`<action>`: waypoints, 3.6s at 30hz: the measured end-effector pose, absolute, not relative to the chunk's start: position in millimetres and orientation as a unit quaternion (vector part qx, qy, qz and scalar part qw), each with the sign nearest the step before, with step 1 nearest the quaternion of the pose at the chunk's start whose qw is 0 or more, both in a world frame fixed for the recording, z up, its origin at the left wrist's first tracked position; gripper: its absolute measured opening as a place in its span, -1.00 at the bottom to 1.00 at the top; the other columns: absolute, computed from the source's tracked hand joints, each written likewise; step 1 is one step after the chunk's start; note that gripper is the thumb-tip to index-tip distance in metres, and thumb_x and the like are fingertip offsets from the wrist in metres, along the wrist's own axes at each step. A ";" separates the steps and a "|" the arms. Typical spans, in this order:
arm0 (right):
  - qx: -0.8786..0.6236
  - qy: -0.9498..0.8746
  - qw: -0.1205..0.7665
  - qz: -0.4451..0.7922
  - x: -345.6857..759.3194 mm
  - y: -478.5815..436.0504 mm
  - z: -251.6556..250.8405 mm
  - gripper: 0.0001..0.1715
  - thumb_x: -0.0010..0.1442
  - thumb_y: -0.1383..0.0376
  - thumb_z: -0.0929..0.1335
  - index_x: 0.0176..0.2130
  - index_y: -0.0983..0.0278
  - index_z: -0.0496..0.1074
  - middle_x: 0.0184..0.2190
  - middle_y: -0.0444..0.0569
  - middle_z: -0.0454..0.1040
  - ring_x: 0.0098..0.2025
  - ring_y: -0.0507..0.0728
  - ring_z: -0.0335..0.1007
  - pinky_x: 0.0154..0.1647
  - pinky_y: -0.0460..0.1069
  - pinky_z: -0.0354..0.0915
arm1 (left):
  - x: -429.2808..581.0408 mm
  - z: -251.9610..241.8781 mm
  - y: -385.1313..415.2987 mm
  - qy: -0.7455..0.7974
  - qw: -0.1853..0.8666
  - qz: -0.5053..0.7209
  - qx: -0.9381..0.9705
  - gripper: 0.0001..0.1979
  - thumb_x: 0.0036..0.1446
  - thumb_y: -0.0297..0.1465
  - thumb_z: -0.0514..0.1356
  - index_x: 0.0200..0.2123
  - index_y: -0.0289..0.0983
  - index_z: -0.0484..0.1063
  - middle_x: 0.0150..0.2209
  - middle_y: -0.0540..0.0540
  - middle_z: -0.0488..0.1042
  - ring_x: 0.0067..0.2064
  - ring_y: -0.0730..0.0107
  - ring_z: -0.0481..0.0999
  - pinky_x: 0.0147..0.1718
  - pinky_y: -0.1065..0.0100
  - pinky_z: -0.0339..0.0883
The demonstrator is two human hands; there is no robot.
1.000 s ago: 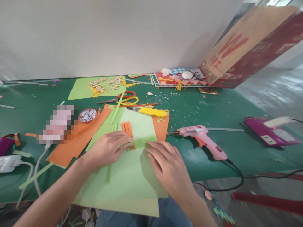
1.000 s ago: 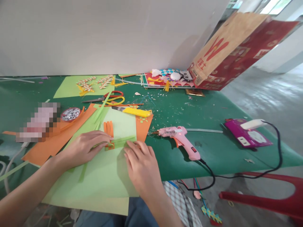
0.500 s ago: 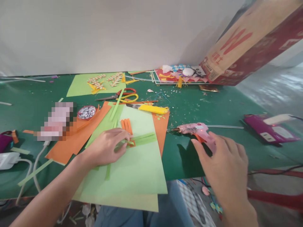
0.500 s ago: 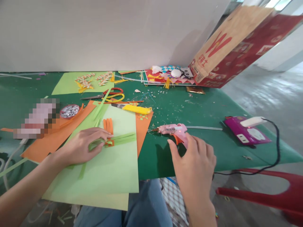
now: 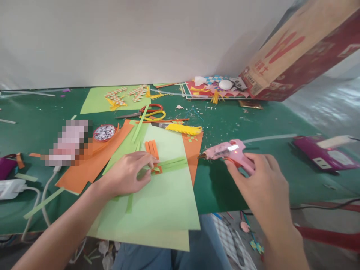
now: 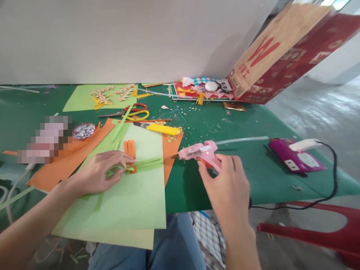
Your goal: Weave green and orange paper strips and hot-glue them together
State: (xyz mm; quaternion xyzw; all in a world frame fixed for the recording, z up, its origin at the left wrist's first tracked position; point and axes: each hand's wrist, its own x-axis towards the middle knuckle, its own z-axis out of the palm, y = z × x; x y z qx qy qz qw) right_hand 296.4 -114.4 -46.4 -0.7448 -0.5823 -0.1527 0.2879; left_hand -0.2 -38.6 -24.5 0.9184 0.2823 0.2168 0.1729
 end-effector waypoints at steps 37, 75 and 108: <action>-0.625 -0.706 0.284 -0.176 231.6 -99.0 -42.2 -0.88 0.22 0.30 0.29 -0.21 0.29 0.30 -0.39 0.05 0.45 -0.32 0.22 0.28 -0.33 0.05 0.17 | -0.5 -27.7 -37.6 0.284 0.162 0.212 0.921 -0.83 0.08 -0.56 0.05 -0.25 -0.24 0.28 -0.17 -0.13 0.56 -0.17 0.27 0.56 -0.22 0.25 0.44; -0.738 -0.578 0.329 -0.111 280.7 -106.9 -39.7 -0.33 0.18 0.11 0.28 0.20 0.34 0.19 -0.22 0.18 0.50 -0.17 0.34 0.39 -0.15 0.22 0.31 | 18.2 -24.7 -40.9 0.320 0.059 0.213 0.921 -0.95 0.16 -0.44 0.15 -0.35 -0.26 0.39 -0.38 -0.03 0.54 -0.34 0.37 0.53 -0.41 0.40 0.32; -0.769 -0.541 0.323 -0.106 308.8 -116.3 -46.9 -0.33 0.19 0.03 0.26 0.18 0.31 0.23 -0.26 0.19 0.48 -0.25 0.36 0.36 -0.21 0.26 0.27 | 27.0 -17.9 -50.6 0.371 0.022 0.164 0.914 -0.85 0.16 -0.28 0.21 -0.34 -0.25 0.40 -0.39 -0.04 0.52 -0.35 0.32 0.52 -0.45 0.37 0.32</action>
